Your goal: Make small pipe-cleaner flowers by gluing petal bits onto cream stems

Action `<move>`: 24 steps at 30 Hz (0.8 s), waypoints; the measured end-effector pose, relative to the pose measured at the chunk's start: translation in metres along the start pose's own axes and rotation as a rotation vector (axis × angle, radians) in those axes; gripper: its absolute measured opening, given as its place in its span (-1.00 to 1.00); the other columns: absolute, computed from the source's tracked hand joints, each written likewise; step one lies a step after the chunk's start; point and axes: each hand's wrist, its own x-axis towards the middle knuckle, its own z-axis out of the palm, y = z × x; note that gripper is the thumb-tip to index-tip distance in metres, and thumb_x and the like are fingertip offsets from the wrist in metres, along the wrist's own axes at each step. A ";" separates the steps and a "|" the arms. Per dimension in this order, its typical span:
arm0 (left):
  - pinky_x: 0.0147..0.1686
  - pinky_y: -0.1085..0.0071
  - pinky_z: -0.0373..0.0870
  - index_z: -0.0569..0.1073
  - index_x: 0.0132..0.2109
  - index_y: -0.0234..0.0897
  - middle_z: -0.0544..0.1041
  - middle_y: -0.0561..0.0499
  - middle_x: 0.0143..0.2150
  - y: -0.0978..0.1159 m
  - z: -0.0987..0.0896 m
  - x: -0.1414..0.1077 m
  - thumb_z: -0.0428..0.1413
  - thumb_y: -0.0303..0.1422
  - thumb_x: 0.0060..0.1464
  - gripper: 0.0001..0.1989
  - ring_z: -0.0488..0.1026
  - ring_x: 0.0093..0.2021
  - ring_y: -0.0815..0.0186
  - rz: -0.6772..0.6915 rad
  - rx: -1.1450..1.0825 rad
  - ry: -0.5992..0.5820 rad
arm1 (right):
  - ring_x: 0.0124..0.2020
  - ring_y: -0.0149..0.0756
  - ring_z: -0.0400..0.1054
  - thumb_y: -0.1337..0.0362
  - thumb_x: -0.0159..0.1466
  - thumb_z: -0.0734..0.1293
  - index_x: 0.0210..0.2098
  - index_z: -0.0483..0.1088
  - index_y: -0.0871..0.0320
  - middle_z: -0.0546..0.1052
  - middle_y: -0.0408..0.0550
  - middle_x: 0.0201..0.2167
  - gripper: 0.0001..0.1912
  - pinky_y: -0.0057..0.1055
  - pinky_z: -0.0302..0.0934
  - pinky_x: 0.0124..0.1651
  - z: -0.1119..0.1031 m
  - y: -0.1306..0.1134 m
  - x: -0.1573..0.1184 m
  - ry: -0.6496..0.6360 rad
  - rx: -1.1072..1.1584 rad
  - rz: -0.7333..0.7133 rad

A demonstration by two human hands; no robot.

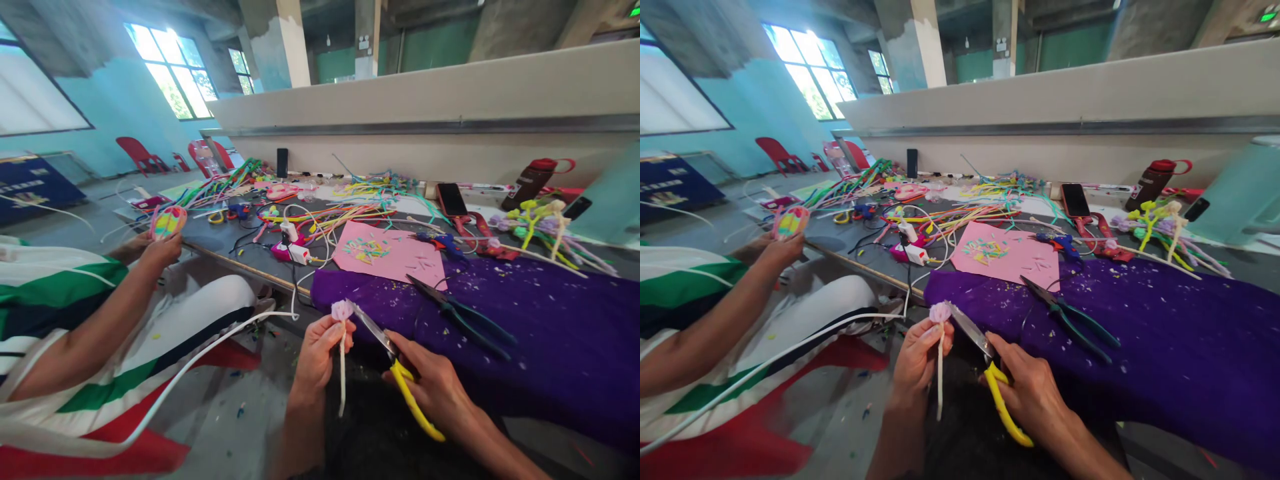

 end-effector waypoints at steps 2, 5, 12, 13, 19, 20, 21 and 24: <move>-0.60 0.55 0.09 0.51 -0.44 -0.41 0.39 0.04 -0.65 0.001 0.000 0.001 0.17 -0.32 -0.11 -0.81 0.23 -0.65 0.50 0.005 0.004 0.001 | -0.49 -0.39 0.32 0.21 0.20 0.26 0.12 0.20 0.16 0.45 -0.11 -0.42 -0.51 -0.50 0.24 -0.39 0.000 0.000 0.001 -0.004 0.034 0.012; -0.61 0.55 0.08 0.50 -0.46 -0.41 0.38 0.04 -0.66 0.003 0.000 0.002 0.16 -0.32 -0.10 -0.82 0.22 -0.65 0.50 0.012 -0.011 -0.005 | -0.48 -0.39 0.32 0.20 0.18 0.28 0.11 0.21 0.12 0.45 -0.14 -0.43 -0.51 -0.50 0.24 -0.39 0.000 0.001 0.001 0.021 0.078 0.055; -0.62 0.54 0.08 0.47 -0.48 -0.41 0.36 0.04 -0.67 0.003 -0.002 0.004 0.17 -0.32 -0.12 -0.81 0.21 -0.65 0.49 -0.007 -0.018 0.016 | -0.50 -0.38 0.27 0.23 0.12 0.31 0.09 0.17 0.04 0.37 -0.23 -0.49 -0.46 -0.48 0.21 -0.40 -0.007 -0.001 -0.002 -0.049 0.121 0.150; -0.62 0.55 0.09 0.47 -0.48 -0.42 0.36 0.04 -0.67 0.002 -0.002 0.004 0.17 -0.32 -0.12 -0.81 0.21 -0.65 0.49 -0.006 -0.022 0.021 | -0.49 -0.38 0.26 0.23 0.13 0.30 0.09 0.17 0.04 0.36 -0.23 -0.49 -0.47 -0.49 0.21 -0.40 -0.007 -0.001 -0.002 -0.053 0.136 0.157; -0.64 0.60 0.10 0.49 -0.45 -0.41 0.38 0.06 -0.64 0.003 0.000 0.004 0.22 -0.35 -0.17 -0.84 0.21 -0.65 0.53 0.002 -0.053 0.091 | -0.49 -0.41 0.24 0.28 0.12 0.29 0.05 0.22 0.05 0.38 -0.21 -0.46 -0.52 -0.51 0.18 -0.40 -0.014 -0.008 0.000 -0.068 0.188 0.191; -0.65 0.61 0.11 0.49 -0.46 -0.41 0.38 0.06 -0.62 0.004 0.000 0.004 0.23 -0.36 -0.19 -0.84 0.21 -0.64 0.53 -0.003 -0.051 0.102 | -0.49 -0.41 0.24 0.28 0.11 0.30 0.04 0.24 0.05 0.38 -0.22 -0.46 -0.52 -0.51 0.17 -0.41 -0.017 -0.009 -0.001 -0.068 0.179 0.191; -0.64 0.61 0.13 0.48 -0.46 -0.40 0.39 0.06 -0.60 0.005 0.000 0.005 0.25 -0.38 -0.23 -0.84 0.22 -0.64 0.54 -0.004 -0.059 0.133 | -0.50 -0.42 0.23 0.29 0.09 0.31 0.04 0.25 0.05 0.37 -0.22 -0.47 -0.51 -0.52 0.15 -0.42 -0.020 -0.010 -0.002 -0.065 0.163 0.193; -0.65 0.60 0.17 0.47 -0.49 -0.40 0.39 0.06 -0.60 0.008 -0.001 0.007 0.28 -0.36 -0.29 -0.81 0.23 -0.63 0.52 -0.010 -0.042 0.184 | -0.50 -0.43 0.25 0.27 0.05 0.36 0.04 0.27 0.06 0.39 -0.22 -0.46 -0.46 -0.52 0.16 -0.42 -0.038 -0.005 -0.014 -0.025 0.070 0.234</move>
